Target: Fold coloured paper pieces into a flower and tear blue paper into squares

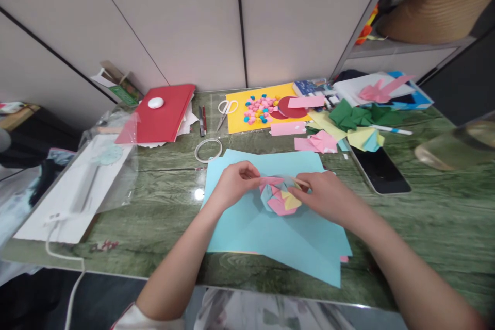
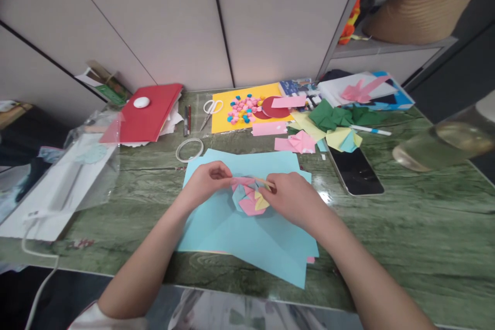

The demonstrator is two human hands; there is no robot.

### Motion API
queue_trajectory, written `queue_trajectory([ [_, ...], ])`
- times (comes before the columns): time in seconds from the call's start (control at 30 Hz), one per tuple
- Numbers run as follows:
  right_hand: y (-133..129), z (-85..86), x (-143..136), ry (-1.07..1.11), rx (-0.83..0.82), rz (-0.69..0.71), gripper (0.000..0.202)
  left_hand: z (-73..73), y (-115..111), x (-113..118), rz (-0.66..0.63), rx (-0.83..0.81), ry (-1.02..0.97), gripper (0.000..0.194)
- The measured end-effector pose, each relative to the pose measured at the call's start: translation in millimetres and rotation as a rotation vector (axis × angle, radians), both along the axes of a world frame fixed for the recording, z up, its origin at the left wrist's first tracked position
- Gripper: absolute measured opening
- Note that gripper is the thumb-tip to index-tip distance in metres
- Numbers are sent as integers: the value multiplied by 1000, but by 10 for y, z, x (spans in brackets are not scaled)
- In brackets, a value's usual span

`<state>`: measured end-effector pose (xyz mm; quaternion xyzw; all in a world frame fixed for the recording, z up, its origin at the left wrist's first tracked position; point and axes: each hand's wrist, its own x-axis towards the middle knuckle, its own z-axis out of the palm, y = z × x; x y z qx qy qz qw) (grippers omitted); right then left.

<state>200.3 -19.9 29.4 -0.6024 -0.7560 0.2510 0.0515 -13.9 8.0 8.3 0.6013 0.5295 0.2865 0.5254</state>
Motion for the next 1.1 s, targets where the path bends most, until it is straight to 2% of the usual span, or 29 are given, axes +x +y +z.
queue_trajectory([
  [0.3, 9, -22, -2, -29, 16, 18, 33, -37, -17, -29, -35, 46, 130, 28],
  [0.7, 7, -55, 15, -53, 43, 31, 32, -49, 16, -20, -47, -90, -26, 20],
  [1.1, 7, -28, -6, -51, 31, 27, 33, -88, 14, -35, -55, -37, 53, 22],
])
